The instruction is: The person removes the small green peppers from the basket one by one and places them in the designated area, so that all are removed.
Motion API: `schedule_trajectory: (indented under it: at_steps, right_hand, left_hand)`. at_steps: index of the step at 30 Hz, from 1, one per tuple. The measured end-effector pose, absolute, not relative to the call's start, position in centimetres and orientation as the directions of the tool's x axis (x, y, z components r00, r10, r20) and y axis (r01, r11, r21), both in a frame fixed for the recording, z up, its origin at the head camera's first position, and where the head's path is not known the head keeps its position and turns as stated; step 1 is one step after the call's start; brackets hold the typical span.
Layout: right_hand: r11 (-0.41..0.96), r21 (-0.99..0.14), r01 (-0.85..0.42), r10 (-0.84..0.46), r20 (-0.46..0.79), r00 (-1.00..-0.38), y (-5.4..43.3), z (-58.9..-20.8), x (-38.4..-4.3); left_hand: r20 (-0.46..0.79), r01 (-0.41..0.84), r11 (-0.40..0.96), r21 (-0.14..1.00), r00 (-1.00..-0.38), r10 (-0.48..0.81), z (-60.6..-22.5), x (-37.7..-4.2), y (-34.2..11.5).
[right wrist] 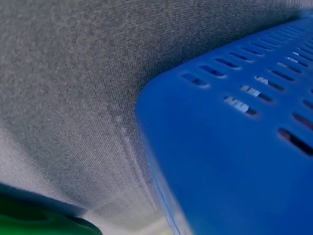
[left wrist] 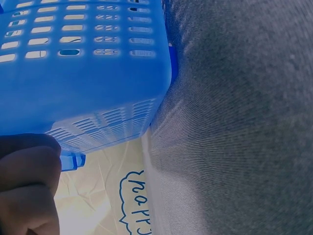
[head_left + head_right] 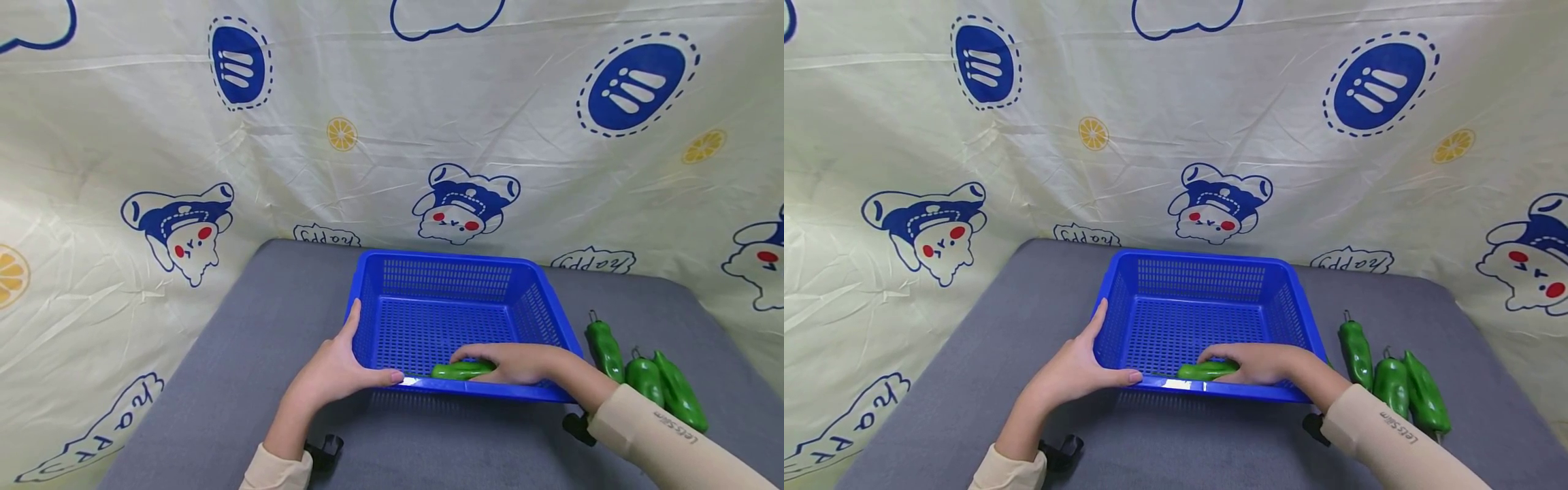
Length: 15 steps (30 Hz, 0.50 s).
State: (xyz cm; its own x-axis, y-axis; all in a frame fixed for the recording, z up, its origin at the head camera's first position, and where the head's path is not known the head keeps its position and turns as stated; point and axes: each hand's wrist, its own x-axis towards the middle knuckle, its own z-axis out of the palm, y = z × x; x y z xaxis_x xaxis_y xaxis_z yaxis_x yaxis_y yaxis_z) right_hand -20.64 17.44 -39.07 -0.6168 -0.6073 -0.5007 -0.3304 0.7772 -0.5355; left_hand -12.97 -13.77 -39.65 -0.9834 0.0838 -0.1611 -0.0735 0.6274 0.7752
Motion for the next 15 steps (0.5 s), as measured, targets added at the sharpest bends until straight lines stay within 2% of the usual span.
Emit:
schedule_trajectory:
  at_steps: [6,15]
  right_hand:
    - [0.718,-0.6,-0.354,-0.662,-0.429,-0.615,18.0,-38.7,-20.8]
    - [0.669,-0.645,-0.369,-0.655,-0.278,-0.703,20.2,-36.8,-20.9]
  left_hand:
    - [-0.165,-0.078,0.62,0.781,-0.983,0.084,-39.6,-13.0,-13.7]
    - [-0.163,-0.08,0.629,0.774,-0.984,0.075,-39.7,-13.0,-13.7]
